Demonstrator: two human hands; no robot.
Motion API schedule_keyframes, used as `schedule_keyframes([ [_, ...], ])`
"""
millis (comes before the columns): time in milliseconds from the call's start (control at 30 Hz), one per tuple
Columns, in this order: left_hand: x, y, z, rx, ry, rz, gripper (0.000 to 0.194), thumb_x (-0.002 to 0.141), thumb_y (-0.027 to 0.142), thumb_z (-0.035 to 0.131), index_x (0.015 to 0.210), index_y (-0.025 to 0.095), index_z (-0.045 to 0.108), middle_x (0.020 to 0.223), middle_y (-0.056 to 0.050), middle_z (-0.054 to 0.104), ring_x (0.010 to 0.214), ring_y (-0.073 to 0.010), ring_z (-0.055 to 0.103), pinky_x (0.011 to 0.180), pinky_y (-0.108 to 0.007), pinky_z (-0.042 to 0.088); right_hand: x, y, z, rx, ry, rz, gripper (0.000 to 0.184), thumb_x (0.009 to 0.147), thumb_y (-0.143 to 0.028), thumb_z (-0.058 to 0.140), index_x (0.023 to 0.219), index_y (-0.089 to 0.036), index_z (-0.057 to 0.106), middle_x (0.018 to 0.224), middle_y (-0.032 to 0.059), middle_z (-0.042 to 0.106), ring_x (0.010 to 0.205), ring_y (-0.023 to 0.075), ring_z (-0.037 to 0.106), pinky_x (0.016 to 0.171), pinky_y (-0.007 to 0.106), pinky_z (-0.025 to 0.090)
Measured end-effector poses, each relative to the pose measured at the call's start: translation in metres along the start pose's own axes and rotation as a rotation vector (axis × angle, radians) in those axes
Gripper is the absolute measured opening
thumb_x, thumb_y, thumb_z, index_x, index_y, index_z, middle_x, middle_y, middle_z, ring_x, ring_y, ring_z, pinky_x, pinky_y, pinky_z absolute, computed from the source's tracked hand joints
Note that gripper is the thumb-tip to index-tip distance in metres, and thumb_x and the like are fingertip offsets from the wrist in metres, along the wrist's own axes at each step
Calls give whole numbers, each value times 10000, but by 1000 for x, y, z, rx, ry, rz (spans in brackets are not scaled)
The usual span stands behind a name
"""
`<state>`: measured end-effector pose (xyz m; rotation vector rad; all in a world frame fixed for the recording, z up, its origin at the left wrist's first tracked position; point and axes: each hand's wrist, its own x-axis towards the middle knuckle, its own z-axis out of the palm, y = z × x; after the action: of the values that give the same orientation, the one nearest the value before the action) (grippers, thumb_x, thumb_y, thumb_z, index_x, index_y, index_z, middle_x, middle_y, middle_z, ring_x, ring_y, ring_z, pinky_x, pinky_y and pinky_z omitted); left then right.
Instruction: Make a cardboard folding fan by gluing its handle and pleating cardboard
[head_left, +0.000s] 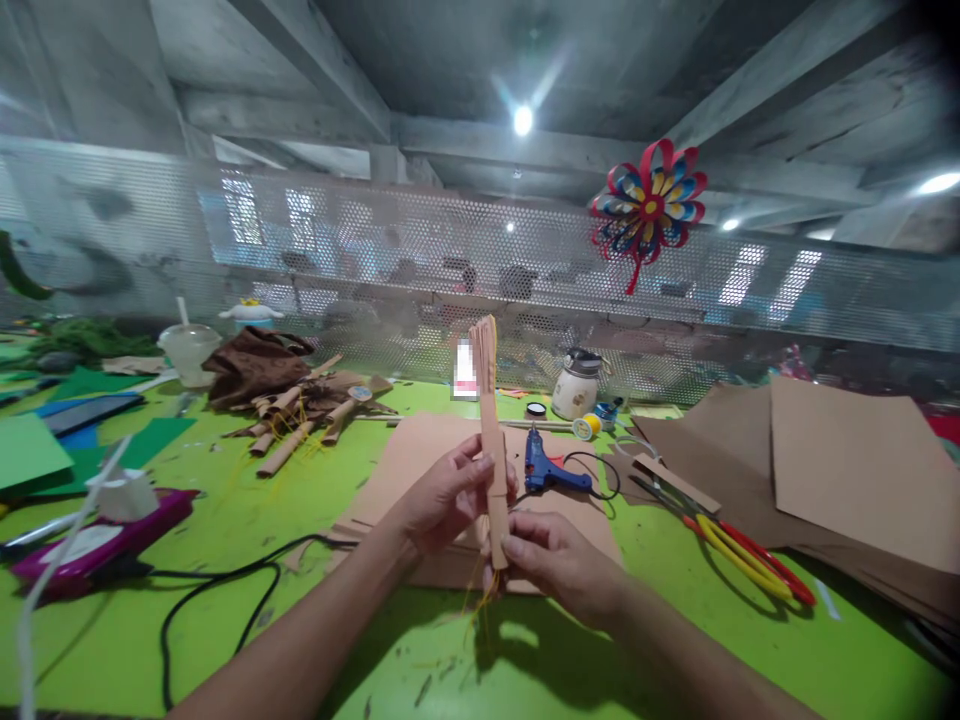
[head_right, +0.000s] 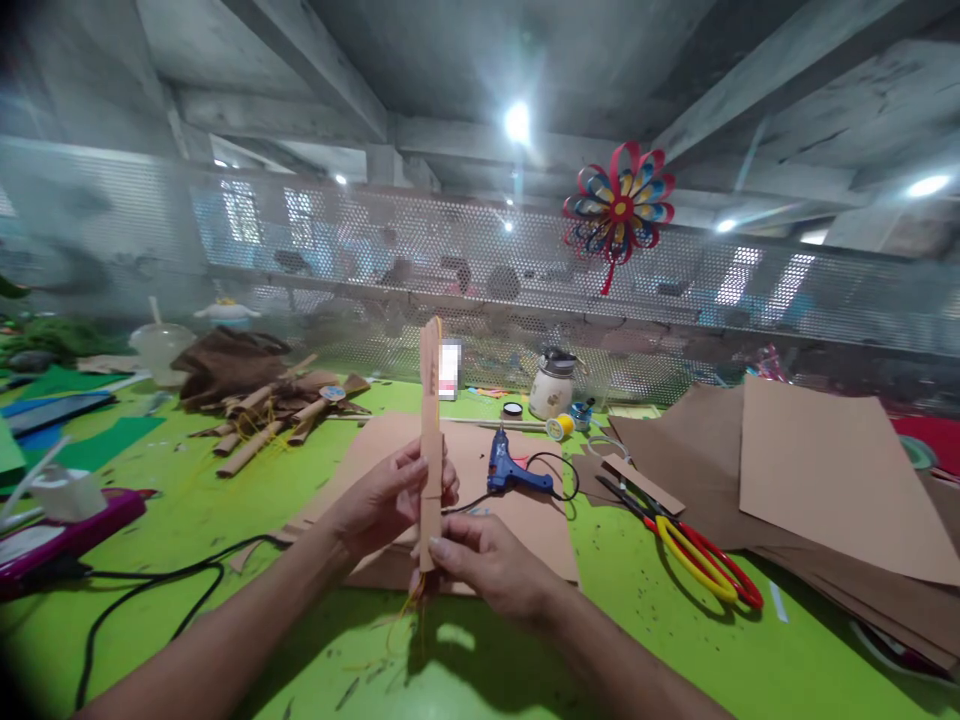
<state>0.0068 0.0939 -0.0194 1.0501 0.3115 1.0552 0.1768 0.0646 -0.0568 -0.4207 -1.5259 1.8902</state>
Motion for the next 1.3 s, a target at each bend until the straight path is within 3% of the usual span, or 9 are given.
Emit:
schedule_keyframes([
  [433,0,0,2,-9,89,-30,242,768,234,695,970,157,587,844,-51,647,673,-121,596,631,-231,478,-1,-3,1,-41,11,0,246,884,-338,591,945,-105,644,843,73,648,747,133,609,775,327,475],
  [600,0,0,5,-34,64,-24,241,763,234,700,966,158,596,768,-25,620,670,-121,590,651,-235,477,-1,-5,3,-72,18,2,287,862,-384,610,929,-107,647,837,67,646,742,134,608,787,332,481],
  [1300,-5,-1,10,-21,-60,-18,176,855,307,587,978,211,507,781,-26,565,772,-170,579,709,-289,461,-2,-5,9,-71,8,14,329,848,-431,614,932,-113,631,791,61,649,738,139,617,768,326,492],
])
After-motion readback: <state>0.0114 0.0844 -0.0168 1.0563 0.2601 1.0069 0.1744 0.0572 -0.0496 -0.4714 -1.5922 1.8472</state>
